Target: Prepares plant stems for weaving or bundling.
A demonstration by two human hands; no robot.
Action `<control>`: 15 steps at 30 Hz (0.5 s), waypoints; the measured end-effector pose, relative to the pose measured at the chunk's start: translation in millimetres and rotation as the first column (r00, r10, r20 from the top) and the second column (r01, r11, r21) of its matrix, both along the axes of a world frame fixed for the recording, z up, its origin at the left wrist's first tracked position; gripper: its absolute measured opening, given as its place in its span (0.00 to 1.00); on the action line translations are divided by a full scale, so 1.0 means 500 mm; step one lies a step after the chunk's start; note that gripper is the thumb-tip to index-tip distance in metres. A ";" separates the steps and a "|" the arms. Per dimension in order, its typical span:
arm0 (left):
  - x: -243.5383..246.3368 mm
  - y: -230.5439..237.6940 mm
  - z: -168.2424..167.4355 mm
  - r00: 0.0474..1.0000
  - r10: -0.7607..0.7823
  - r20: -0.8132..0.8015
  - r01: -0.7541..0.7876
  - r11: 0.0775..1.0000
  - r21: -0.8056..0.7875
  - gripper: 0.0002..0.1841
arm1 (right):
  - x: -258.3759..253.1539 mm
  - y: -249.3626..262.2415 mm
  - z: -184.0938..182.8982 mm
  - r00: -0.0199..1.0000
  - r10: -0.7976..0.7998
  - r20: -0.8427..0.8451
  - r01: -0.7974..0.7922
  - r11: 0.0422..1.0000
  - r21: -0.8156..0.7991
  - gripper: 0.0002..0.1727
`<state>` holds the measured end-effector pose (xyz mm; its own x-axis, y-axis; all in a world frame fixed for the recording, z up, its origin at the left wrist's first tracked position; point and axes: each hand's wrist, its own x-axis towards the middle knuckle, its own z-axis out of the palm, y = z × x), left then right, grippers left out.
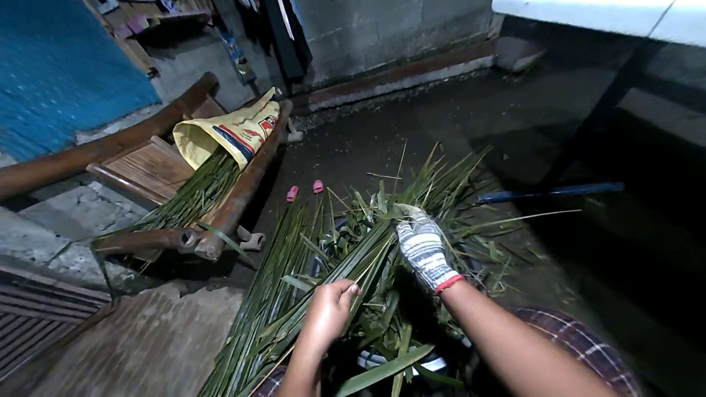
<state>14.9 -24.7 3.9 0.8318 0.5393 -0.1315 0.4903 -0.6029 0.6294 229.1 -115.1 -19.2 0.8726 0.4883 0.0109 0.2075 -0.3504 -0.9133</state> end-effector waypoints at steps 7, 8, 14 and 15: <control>0.008 -0.007 -0.002 0.998 -0.002 -0.060 0.003 1.000 0.014 0.16 | 0.023 0.016 -0.017 0.987 -0.093 -0.128 0.094 0.996 0.002 0.19; 0.003 -0.005 -0.001 0.998 -0.005 -0.057 0.006 1.000 0.011 0.16 | 0.040 0.008 -0.026 0.984 -0.122 -0.131 0.122 0.992 -0.013 0.21; -0.082 0.045 0.011 0.975 0.165 0.152 -0.169 0.985 0.018 0.15 | 0.119 -0.048 -0.009 0.858 -0.030 -0.513 0.172 0.958 0.231 0.16; -0.088 0.050 0.007 0.966 0.197 0.165 -0.201 0.980 0.005 0.14 | 0.111 -0.056 -0.004 0.898 0.049 -0.437 0.007 0.992 0.126 0.16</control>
